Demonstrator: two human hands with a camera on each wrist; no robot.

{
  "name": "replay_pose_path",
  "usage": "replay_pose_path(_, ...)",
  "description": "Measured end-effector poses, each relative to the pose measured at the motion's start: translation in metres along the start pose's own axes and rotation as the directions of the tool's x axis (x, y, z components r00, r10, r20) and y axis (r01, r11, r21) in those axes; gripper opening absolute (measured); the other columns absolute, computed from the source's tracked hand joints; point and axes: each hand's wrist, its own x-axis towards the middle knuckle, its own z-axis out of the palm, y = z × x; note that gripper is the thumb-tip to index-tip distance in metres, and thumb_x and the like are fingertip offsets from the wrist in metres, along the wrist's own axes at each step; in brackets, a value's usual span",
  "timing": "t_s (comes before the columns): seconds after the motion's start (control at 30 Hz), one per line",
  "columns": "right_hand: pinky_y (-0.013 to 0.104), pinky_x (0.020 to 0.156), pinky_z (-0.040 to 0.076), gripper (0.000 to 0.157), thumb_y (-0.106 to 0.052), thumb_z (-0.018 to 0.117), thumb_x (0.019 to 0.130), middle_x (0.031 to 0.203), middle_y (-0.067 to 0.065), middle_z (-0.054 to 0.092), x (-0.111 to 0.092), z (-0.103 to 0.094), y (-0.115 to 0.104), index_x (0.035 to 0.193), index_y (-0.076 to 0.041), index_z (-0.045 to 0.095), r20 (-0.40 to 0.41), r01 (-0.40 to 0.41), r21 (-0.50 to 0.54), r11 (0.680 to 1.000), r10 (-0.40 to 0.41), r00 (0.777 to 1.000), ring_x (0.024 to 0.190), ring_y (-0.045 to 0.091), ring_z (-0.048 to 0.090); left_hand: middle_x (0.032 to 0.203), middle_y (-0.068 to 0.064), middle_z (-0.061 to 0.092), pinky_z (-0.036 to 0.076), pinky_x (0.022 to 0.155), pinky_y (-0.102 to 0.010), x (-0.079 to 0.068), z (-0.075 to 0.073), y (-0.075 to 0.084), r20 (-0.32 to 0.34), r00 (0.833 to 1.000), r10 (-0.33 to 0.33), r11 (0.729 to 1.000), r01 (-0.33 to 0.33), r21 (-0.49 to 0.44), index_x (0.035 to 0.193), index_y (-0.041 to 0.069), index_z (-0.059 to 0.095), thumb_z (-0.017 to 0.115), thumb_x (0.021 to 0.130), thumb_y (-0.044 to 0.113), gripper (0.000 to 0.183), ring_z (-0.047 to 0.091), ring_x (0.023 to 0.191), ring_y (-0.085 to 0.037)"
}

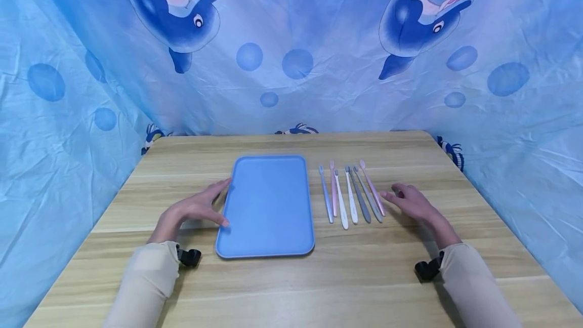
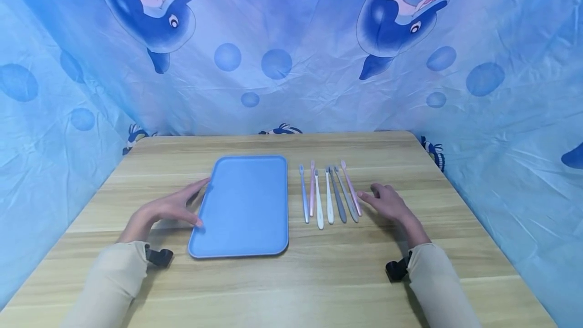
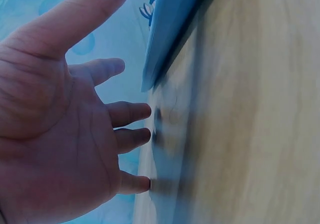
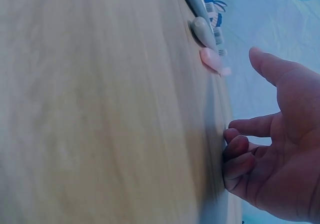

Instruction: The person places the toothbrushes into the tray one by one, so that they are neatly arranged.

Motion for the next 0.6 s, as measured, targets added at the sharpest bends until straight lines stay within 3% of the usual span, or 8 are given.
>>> replay_pose_path(0.3, 0.027, 0.071, 0.041, 0.079, -0.050, 0.053, 0.100, 0.117, 0.026, 0.057, 0.008, 0.008, -0.003, 0.146, 0.013, 0.039, -0.029, 0.050, 0.007, 0.999, -0.049, 0.998, 0.096, 0.028, 0.054, 0.167, -0.027, 0.005, 0.011, 0.117, -0.075, 0.001, 0.001, 0.000, 0.008, 0.998, -0.059, 0.998, 0.058, 0.040, 0.162, 0.012, 0.008, 0.092, 0.067, 0.038, 0.129, 0.002, 0.152, -0.054)
replay_pose_path(0.6, 0.028, 0.069, 0.041, 0.080, -0.053, 0.052, 0.100, 0.113, 0.024, 0.057, 0.013, 0.009, -0.008, 0.148, 0.010, 0.038, -0.014, 0.039, -0.017, 0.999, -0.039, 0.999, 0.093, 0.027, 0.054, 0.167, -0.028, 0.004, -0.002, 0.112, -0.080, 0.000, -0.001, -0.002, 0.023, 0.997, -0.070, 0.994, 0.068, 0.086, 0.162, 0.013, 0.008, 0.091, 0.066, 0.042, 0.131, -0.005, 0.151, -0.055)
